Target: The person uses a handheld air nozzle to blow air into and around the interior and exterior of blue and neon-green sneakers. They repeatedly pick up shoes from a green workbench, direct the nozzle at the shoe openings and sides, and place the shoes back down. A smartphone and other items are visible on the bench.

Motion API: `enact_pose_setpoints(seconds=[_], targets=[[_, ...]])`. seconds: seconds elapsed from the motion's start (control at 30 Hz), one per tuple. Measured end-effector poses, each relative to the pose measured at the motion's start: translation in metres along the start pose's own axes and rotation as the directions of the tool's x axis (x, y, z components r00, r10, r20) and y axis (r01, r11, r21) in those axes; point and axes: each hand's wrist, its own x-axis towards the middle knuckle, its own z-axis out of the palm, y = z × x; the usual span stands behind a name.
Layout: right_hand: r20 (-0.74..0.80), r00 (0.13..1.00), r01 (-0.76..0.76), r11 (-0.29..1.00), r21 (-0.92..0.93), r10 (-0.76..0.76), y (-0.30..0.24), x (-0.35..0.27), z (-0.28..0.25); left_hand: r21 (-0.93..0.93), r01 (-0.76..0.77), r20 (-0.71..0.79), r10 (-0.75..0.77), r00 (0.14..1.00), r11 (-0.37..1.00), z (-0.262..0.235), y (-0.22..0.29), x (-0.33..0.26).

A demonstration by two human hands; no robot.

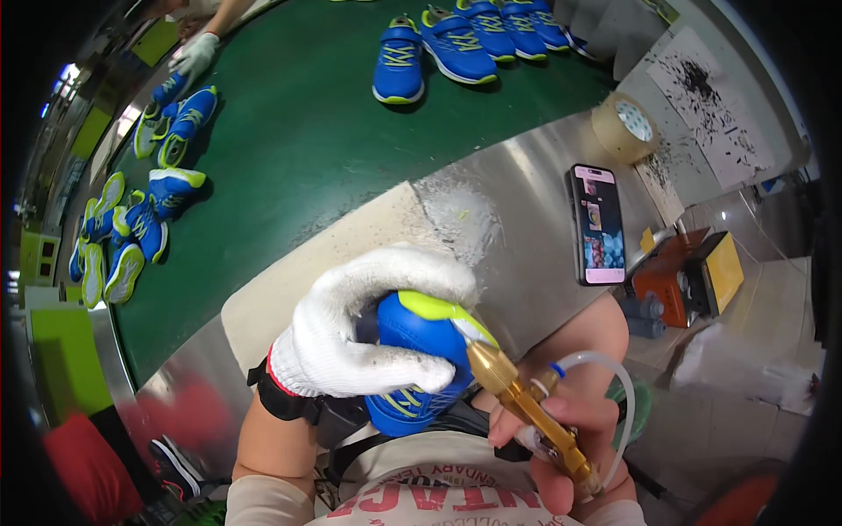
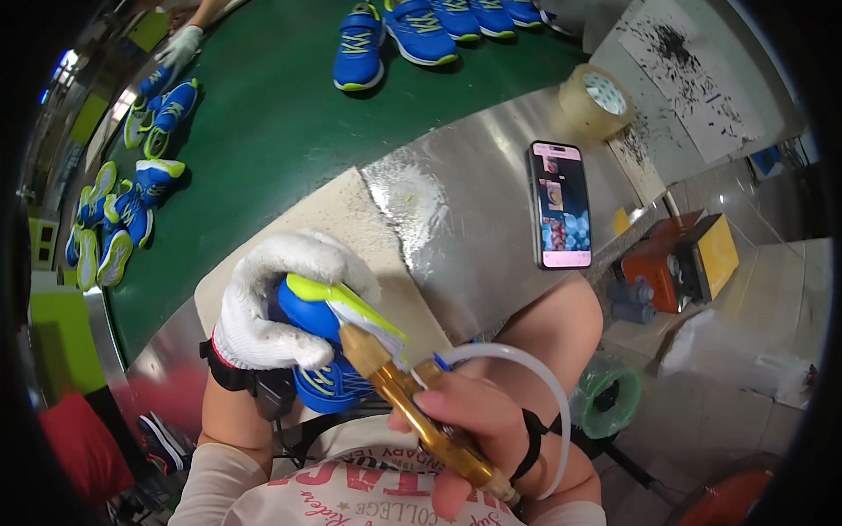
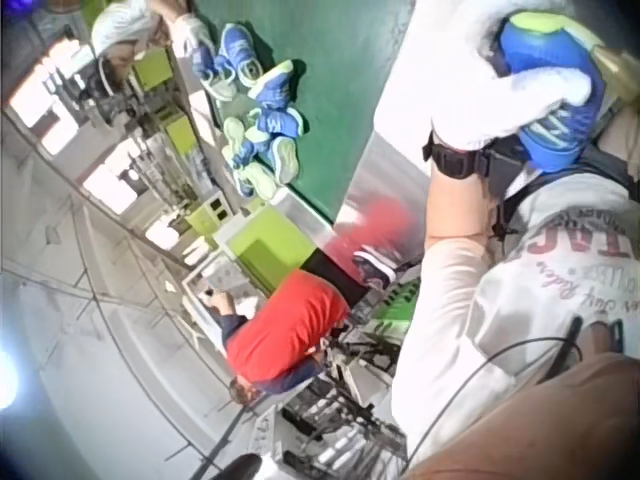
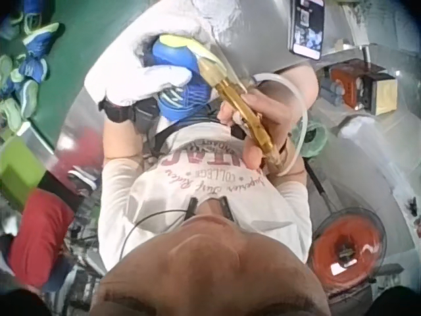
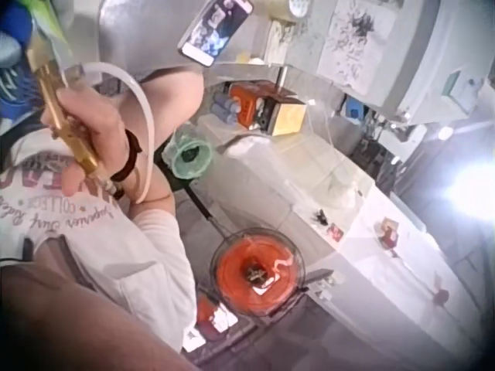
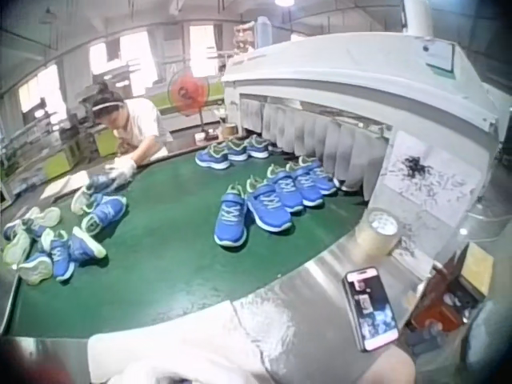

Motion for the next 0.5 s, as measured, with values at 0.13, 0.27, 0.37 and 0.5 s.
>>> enact_pose_setpoints(seconds=[0.13,0.27,0.37,0.5], targets=[[-0.098,0.993,0.066,0.996,0.053,-0.06,0.022,0.002,-0.01,-0.178,0.155,-0.169,-0.185,0.968,0.972,0.002,-0.012,0.003],[-0.134,0.99,-0.026,0.984,0.177,0.05,0.042,-0.021,-0.007,-0.397,0.107,-0.335,-0.252,0.908,0.911,-0.004,-0.024,-0.002],[-0.121,0.98,-0.117,0.948,0.296,0.159,0.052,-0.035,0.001,-0.508,0.027,-0.362,-0.242,0.9,0.861,-0.013,-0.033,-0.009],[-0.105,0.917,-0.299,0.838,0.456,0.384,0.049,-0.048,0.009,-0.615,-0.043,-0.447,-0.303,0.842,0.787,-0.013,-0.046,-0.015]])
